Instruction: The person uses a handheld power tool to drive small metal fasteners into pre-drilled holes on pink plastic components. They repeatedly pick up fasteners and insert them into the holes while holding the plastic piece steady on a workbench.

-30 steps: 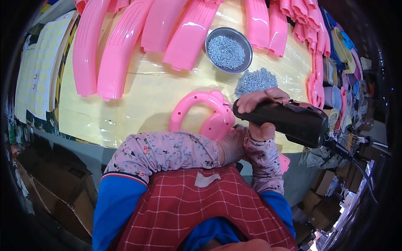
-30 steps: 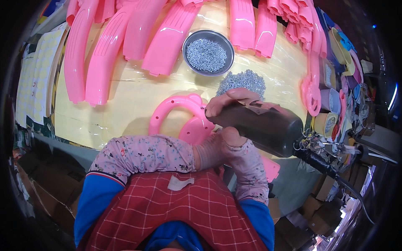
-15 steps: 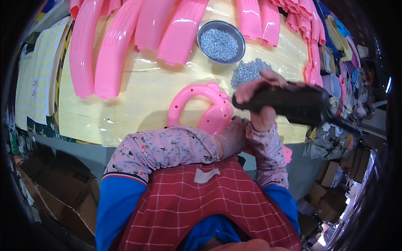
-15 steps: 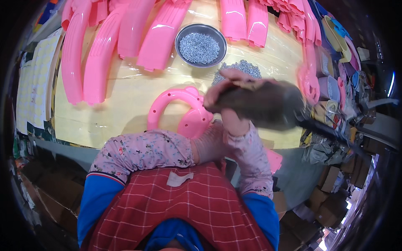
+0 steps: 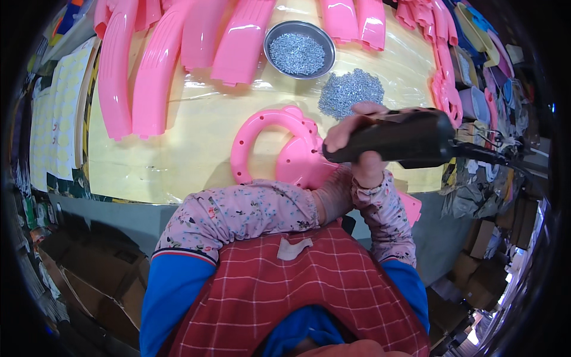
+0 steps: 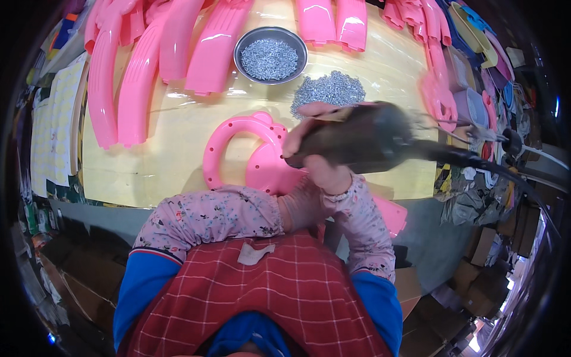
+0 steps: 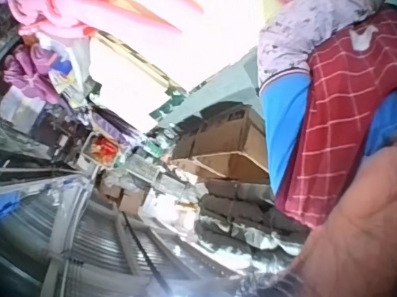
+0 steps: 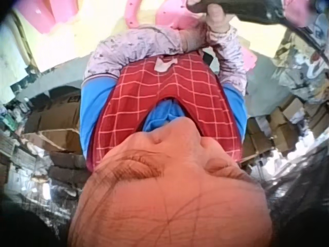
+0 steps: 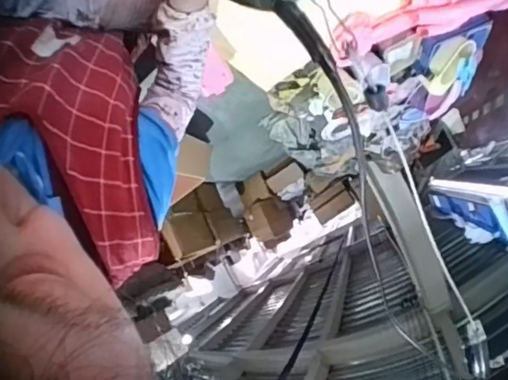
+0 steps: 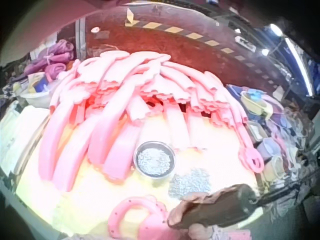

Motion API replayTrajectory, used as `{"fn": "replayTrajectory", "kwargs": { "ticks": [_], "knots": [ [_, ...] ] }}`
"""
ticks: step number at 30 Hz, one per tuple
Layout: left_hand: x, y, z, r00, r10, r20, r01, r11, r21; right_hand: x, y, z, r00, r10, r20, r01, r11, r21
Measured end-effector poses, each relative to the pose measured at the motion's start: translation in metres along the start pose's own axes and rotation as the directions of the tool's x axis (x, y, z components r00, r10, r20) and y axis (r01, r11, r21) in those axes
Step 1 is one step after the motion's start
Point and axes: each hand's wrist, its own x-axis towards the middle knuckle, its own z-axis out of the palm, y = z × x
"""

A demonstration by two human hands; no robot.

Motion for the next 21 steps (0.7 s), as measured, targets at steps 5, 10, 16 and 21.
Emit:
{"fn": "replayTrajectory", "kwargs": {
  "ticks": [5,10,16,21],
  "knots": [
    [0.003,0.005,-0.002,0.984,0.021,-0.174,-0.036,0.996,-0.081,-0.028,-0.042,-0.013,0.993,-0.099,-0.069,0.098,0.995,-0.028],
    [0.006,0.002,0.029,0.964,-0.093,-0.25,-0.049,0.858,-0.511,-0.053,-0.027,-0.016,0.993,-0.016,-0.113,0.013,0.999,-0.03],
    [0.005,0.004,0.008,0.952,-0.057,-0.301,-0.044,0.947,-0.317,-0.041,-0.026,-0.036,0.979,0.052,0.195,-0.059,0.998,0.031],
    [0.002,-0.005,-0.009,0.96,0.177,-0.216,-0.208,0.969,-0.132,-0.025,-0.036,-0.032,0.999,0.02,-0.025,-0.019,0.999,0.029]
  ]
}}
